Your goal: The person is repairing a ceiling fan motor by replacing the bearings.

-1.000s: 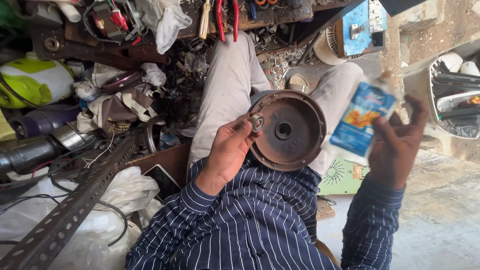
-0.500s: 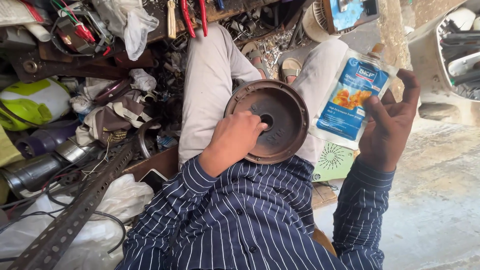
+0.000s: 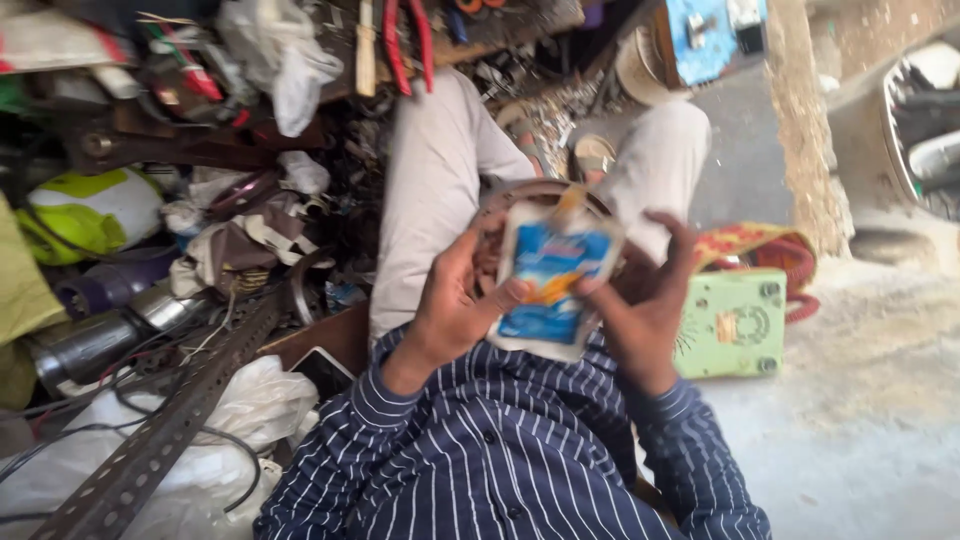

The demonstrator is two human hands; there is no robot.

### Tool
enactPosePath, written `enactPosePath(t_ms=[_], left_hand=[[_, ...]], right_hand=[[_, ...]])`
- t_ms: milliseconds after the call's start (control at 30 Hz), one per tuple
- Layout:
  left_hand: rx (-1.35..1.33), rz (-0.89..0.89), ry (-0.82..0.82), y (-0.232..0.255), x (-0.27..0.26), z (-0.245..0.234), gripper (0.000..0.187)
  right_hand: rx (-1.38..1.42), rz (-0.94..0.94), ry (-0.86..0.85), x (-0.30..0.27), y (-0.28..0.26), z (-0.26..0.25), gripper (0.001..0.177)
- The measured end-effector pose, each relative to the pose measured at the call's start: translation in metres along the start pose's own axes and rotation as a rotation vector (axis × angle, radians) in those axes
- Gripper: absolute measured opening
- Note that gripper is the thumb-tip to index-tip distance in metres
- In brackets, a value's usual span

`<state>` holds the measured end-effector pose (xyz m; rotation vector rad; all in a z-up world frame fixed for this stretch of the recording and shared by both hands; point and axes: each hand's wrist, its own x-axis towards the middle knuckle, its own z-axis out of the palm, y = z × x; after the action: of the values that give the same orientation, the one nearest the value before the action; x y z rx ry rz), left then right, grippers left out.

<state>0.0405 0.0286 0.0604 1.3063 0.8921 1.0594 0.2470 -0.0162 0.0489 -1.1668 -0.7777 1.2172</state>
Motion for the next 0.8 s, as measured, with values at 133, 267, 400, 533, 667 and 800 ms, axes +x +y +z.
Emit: enactPosePath(t_ms=[133,267,400,533,667,800], left_hand=[[-0.163,-0.127,0.027,0.005,-0.024,-0.012,0.036],[0.092,-0.052,0.13,0.03,-0.037,-0.026,0.03],[0.248,0.061,0.186,0.041,-0.05,-0.031,0.03],[0.259,0.116,0.203,0.043,-0.059,-0.038,0.028],[0.251,0.16,0.168,0.041,-0.065,-0.043,0.024],[0.231,0.161,0.166,0.026,-0.074,-0.044,0.021]], right_hand=[[-0.002,-0.115,-0.198,-0.023,0.017,0.035,0.075],[-0.138,-0.221,-0.319,-0.021,0.01,0.046,0.075],[-0.099,-0.168,-0.414,-0.017,0.0,0.06,0.073],[-0.141,-0.159,-0.387,-0.019,0.003,0.073,0.067],[-0.078,-0.125,-0.369,-0.023,0.015,0.077,0.06],[-0.06,-0.218,-0.377,-0.028,0.028,0.074,0.055]])
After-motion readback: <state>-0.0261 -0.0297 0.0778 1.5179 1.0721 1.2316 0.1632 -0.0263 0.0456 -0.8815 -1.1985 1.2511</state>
